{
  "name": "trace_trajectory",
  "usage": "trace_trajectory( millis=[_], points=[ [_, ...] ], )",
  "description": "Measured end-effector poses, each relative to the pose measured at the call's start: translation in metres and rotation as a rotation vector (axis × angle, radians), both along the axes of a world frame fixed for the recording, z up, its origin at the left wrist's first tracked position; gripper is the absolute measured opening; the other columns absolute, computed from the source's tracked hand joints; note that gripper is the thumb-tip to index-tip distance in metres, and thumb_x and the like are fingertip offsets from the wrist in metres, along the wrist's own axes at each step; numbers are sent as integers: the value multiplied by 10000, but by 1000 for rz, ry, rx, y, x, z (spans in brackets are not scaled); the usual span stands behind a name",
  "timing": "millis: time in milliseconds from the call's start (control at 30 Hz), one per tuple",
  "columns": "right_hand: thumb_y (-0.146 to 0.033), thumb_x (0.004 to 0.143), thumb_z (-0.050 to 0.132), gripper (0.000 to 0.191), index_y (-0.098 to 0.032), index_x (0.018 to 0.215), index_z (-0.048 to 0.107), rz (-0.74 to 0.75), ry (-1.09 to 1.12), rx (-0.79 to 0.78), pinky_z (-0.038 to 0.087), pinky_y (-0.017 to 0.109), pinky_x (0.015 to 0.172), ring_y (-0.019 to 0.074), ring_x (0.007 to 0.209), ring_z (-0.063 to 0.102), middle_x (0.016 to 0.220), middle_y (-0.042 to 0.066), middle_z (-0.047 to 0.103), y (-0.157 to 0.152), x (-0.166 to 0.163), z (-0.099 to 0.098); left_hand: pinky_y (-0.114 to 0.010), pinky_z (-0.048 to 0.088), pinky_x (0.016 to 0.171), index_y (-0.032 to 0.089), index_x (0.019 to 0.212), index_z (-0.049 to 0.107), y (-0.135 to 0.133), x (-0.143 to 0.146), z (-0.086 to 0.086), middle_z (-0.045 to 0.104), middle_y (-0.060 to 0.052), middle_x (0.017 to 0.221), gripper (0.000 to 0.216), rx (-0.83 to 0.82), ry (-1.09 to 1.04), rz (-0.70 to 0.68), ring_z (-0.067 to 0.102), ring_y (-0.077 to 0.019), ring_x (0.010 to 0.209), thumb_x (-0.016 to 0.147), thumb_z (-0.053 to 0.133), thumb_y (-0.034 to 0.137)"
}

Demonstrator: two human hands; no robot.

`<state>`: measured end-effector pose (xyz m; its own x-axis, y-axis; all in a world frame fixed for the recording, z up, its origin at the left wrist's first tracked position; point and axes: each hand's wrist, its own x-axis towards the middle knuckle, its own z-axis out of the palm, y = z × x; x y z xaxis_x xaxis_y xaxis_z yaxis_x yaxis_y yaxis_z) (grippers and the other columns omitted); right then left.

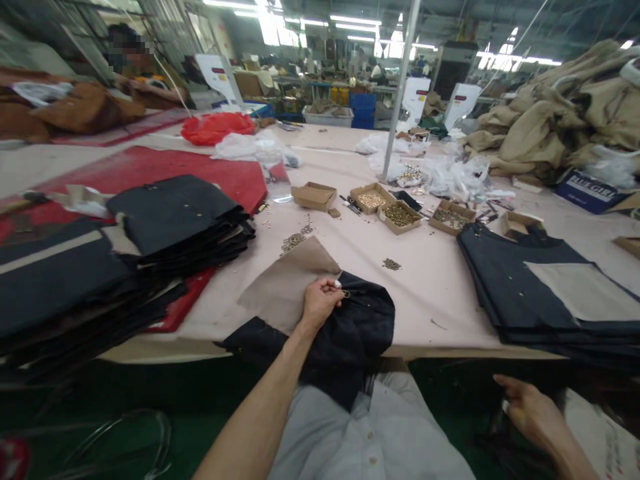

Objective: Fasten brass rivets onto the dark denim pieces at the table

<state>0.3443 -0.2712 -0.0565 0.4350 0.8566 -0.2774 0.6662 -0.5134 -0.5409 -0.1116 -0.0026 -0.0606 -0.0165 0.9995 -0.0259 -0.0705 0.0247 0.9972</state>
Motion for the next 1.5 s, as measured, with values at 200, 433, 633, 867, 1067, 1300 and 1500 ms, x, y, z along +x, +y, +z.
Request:
trace_trajectory(
  millis=[200, 433, 633, 867, 1067, 1300, 1500],
  points=[
    [-548, 706, 665, 275, -285, 705, 746, -46, 27, 111, 476, 330, 483, 263, 560, 666, 635, 74, 701, 17, -46, -2, -209, 498, 488, 122, 798, 670, -13, -3, 5, 658, -16, 677, 289, -73, -25, -40, 590, -105, 526, 571, 811, 231],
    [-552, 726, 716, 477, -159, 996, 727, 193, 634, 399, 501, 275, 497, 195, 555, 641, 747, 80, 710, 155, -206, 34, -238, 517, 558, 107, 809, 724, -23, -10, 9, 706, -56, 730, 280, -56, -3, -85, 625, -127, 581, 598, 831, 258],
    [-403, 755, 641, 287, -158, 876, 729, 487, 610, 428, 447, 249, 488, 162, 522, 595, 677, 47, 692, 225, -285, 29, -232, 497, 560, 114, 790, 731, -30, -14, 15, 693, -41, 676, 245, -41, 49, -87, 604, -115, 543, 614, 817, 261],
    [-377, 797, 579, 235, -176, 824, 697, 534, 644, 327, 345, 229, 437, 135, 458, 509, 567, 9, 627, 228, -286, 15, -239, 509, 558, 113, 802, 722, -28, -13, 15, 699, -46, 696, 208, -49, 29, -101, 618, -121, 535, 635, 772, 224],
    [-362, 805, 561, 211, -180, 823, 666, 521, 658, 314, 339, 230, 455, 128, 465, 483, 569, -1, 607, 231, -284, 7, -232, 504, 550, 108, 893, 719, -27, -13, 14, 703, -61, 718, 287, -45, 55, -111, 632, -128, 541, 711, 761, 327],
    [-360, 847, 541, 190, -193, 798, 618, 546, 641, 380, 348, 230, 476, 130, 499, 478, 583, -18, 565, 228, -284, 8, -192, 439, 517, 114, 822, 714, -27, -14, 12, 684, -53, 700, 259, -30, 206, -202, 585, -96, 527, 781, 711, 370],
    [-380, 850, 533, 229, -188, 838, 657, 472, 517, 475, 395, 247, 523, 146, 533, 514, 649, 7, 626, 226, -288, -3, -191, 411, 515, 126, 806, 653, -26, -13, 9, 677, -48, 715, 245, -13, 219, -185, 577, -94, 527, 815, 658, 371]
  ],
)
